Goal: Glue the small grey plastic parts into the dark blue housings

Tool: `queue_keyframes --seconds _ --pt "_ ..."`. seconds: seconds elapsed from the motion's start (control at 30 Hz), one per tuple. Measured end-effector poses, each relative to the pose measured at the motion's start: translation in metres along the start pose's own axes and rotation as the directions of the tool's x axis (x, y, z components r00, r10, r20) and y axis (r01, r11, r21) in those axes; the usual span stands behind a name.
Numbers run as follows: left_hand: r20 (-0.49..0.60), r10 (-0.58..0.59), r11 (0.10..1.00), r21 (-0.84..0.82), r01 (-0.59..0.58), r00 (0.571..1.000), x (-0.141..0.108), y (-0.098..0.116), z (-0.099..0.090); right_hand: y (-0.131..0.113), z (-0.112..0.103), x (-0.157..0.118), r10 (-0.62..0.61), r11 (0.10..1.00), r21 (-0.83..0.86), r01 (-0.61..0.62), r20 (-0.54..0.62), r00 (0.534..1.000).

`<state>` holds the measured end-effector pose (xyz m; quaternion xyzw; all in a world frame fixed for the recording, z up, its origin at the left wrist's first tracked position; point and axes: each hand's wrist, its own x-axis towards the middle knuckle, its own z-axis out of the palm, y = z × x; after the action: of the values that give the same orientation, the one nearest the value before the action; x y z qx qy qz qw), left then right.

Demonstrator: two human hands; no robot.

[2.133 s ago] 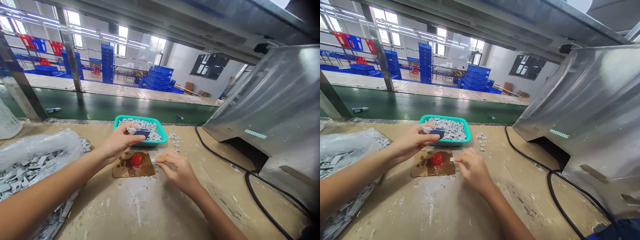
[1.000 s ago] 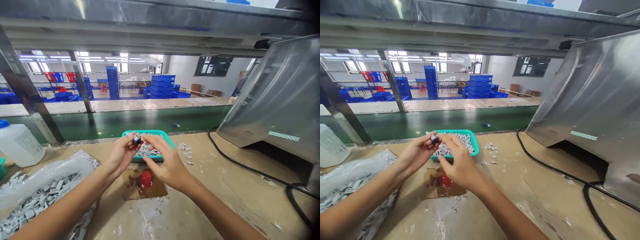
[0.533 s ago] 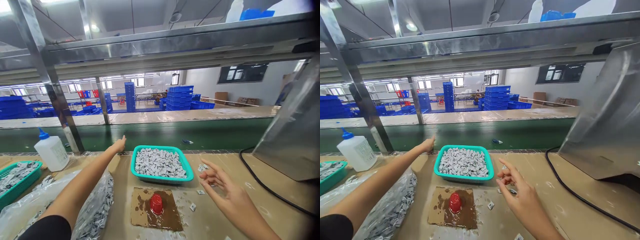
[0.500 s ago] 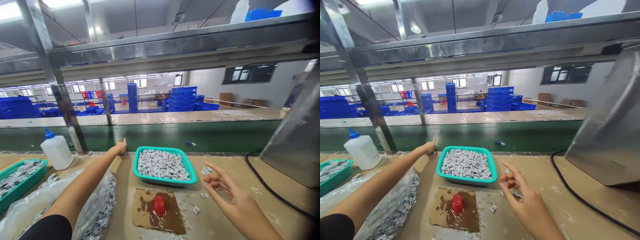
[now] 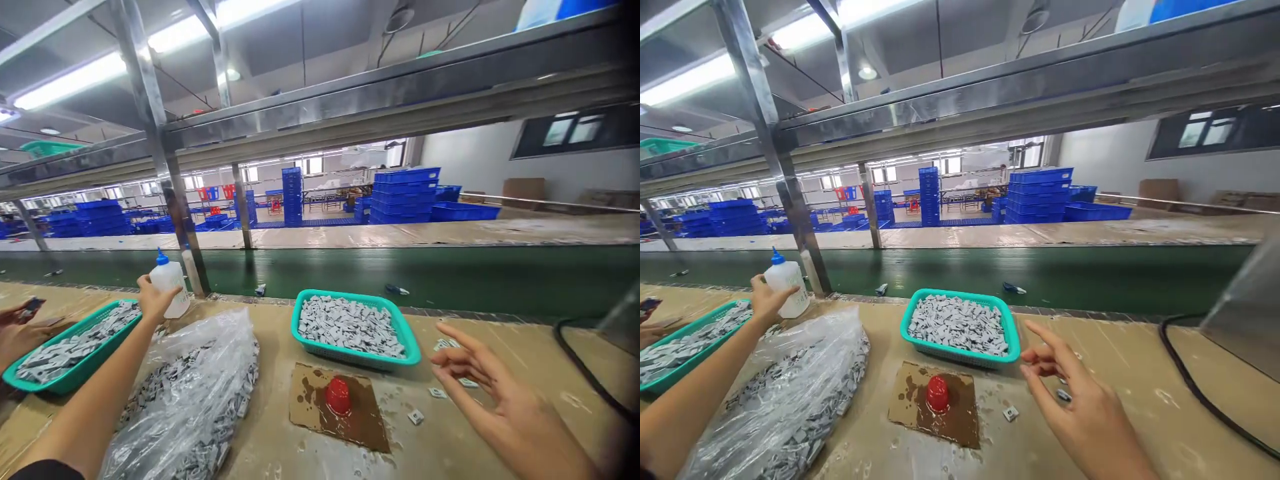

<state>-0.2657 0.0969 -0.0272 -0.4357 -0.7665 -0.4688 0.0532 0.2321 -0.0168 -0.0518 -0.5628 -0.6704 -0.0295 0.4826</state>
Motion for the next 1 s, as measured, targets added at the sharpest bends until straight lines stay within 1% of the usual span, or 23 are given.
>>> queue_keyframes --seconds 0.03,0.1,0.17,0.2,0.23,0.27,0.3,0.33,0.4,0.43,0.47,0.5,0.6,0.7,0.73,0.77,0.8,0.87,0.93,0.97,1.0 --pt "0.023 0.024 1.0 0.0 -0.024 0.999 0.0 0.002 -0.002 -0.003 -0.002 -0.001 0.007 1.0 0.003 -0.007 0.037 0.999" --pt "0.081 0.123 0.992 -0.002 -0.123 0.989 -0.001 0.014 -0.008 -0.006 -0.004 -0.002 0.019 1.0 0.012 -0.02 0.087 0.996" --pt "0.129 0.272 0.962 -0.01 -0.273 0.954 -0.005 0.034 -0.015 -0.006 -0.003 -0.002 0.028 0.999 0.023 -0.03 0.096 0.995" --pt "0.147 0.356 0.934 -0.012 -0.358 0.923 -0.008 0.045 -0.017 -0.005 -0.002 -0.002 0.029 0.999 0.03 -0.033 0.104 0.994" --pt "0.167 0.441 0.895 -0.012 -0.445 0.882 -0.011 0.057 -0.019 -0.005 -0.001 -0.002 0.031 0.999 0.039 -0.035 0.11 0.993" --pt "0.196 0.523 0.847 -0.012 -0.531 0.83 -0.015 0.068 -0.019 -0.005 -0.001 -0.002 0.034 0.998 0.047 -0.04 0.118 0.992" --pt "0.237 0.598 0.791 -0.018 -0.612 0.766 -0.019 0.079 -0.017 -0.004 0.0 -0.002 0.041 0.997 0.054 -0.048 0.129 0.991" --pt "0.288 0.663 0.728 -0.032 -0.685 0.691 -0.023 0.088 -0.015 -0.005 0.0 -0.002 0.048 0.997 0.059 -0.057 0.14 0.989" --pt "0.386 0.747 0.61 -0.077 -0.788 0.541 -0.032 0.104 -0.008 -0.006 -0.001 -0.003 0.063 0.995 0.067 -0.074 0.152 0.986" --pt "0.423 0.77 0.567 -0.107 -0.817 0.479 -0.037 0.111 -0.004 -0.007 -0.002 -0.003 0.069 0.994 0.072 -0.08 0.15 0.986" --pt "0.446 0.783 0.538 -0.135 -0.832 0.434 -0.043 0.116 0.0 -0.007 -0.003 -0.003 0.074 0.993 0.075 -0.086 0.145 0.987" --pt "0.462 0.789 0.523 -0.158 -0.838 0.405 -0.048 0.12 0.004 -0.007 -0.004 -0.003 0.079 0.993 0.079 -0.09 0.137 0.987" --pt "0.503 0.794 0.489 -0.194 -0.85 0.341 -0.066 0.127 0.01 -0.006 -0.007 -0.004 0.09 0.99 0.097 -0.103 0.123 0.988" --pt "0.527 0.815 0.411 -0.231 -0.882 0.242 -0.084 0.13 0.011 -0.004 -0.008 -0.003 0.106 0.986 0.118 -0.12 0.119 0.987" --pt "0.522 0.823 0.399 -0.251 -0.882 0.224 -0.091 0.131 0.009 -0.003 -0.009 -0.003 0.111 0.984 0.124 -0.125 0.116 0.987" --pt "0.505 0.832 0.405 -0.275 -0.872 0.228 -0.098 0.131 0.006 -0.003 -0.009 -0.003 0.114 0.983 0.129 -0.129 0.113 0.987" --pt "0.484 0.838 0.43 -0.304 -0.85 0.251 -0.105 0.132 0.002 -0.003 -0.009 -0.003 0.118 0.982 0.135 -0.132 0.11 0.987" --pt "0.44 0.834 0.512 -0.389 -0.766 0.334 -0.119 0.136 -0.01 -0.004 -0.009 -0.003 0.119 0.98 0.146 -0.134 0.109 0.987" --pt "0.42 0.802 0.594 -0.491 -0.637 0.424 -0.135 0.142 -0.025 -0.005 -0.01 -0.003 0.119 0.979 0.151 -0.136 0.117 0.986" --pt "0.431 0.779 0.627 -0.532 -0.569 0.456 -0.143 0.145 -0.034 -0.006 -0.01 -0.003 0.118 0.979 0.152 -0.136 0.124 0.985" --pt "0.453 0.754 0.655 -0.559 -0.507 0.475 -0.151 0.148 -0.043 -0.007 -0.01 -0.003 0.116 0.979 0.153 -0.136 0.129 0.985"
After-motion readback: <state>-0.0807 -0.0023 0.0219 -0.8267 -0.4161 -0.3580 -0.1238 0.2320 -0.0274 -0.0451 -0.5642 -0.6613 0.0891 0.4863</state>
